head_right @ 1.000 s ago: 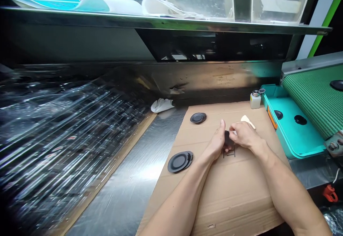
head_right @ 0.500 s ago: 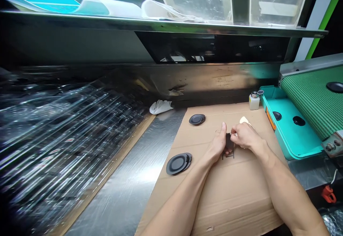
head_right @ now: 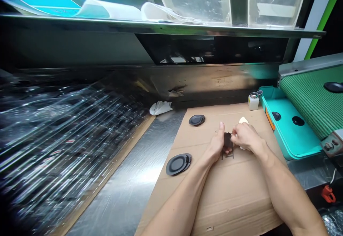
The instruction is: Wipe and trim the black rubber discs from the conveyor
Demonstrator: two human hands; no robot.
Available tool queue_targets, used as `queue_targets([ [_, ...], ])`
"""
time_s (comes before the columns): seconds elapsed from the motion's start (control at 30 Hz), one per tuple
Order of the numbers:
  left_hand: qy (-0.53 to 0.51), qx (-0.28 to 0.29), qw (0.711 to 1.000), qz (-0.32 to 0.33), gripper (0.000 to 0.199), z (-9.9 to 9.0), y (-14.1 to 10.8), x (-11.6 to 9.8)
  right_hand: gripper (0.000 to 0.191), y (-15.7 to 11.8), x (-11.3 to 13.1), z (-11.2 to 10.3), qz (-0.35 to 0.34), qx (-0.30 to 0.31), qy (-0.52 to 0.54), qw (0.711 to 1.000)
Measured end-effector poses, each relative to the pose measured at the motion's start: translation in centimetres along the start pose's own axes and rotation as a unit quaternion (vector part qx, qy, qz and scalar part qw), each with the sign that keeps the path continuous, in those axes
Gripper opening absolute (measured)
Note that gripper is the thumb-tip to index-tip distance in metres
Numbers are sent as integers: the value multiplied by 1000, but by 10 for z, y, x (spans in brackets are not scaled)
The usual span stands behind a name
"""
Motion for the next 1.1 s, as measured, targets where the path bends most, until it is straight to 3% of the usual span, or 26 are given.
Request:
queue_targets([
  [0.17, -180, 34, 977, -112, 88, -10, 7, -3, 14, 2, -5, -8, -13, -100, 66, 993],
  [0.33, -213, 36, 968, -128, 88, -15, 8, -7, 12, 8, -6, 1, -61, -144, 98, 983],
  [0.6, -184, 43, 976, -109, 83, -9, 7, -7, 11, 10, 2, 19, -102, -104, 61, 987],
  [0.73, -179, 52, 977, -105, 83, -10, 6, -8, 10, 10, -2, 16, -119, -89, 28, 989],
  [0.9, -199, 47, 972, -112, 84, -11, 5, -9, 12, 8, 1, 8, -126, -126, 68, 982],
  [1.1, -167, 25, 981, -91, 80, -8, 8, -4, 10, 6, 9, 17, -122, -80, -7, 989],
])
Point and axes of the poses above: each hand's wrist, its own y-axis towards the middle knuckle, its own z-axis out of the palm, x = y × z, the point moved 3 cm from there along y, towards the middle knuckle, and after that the axes turned 6 degrees about z, right-handed, at the moved point
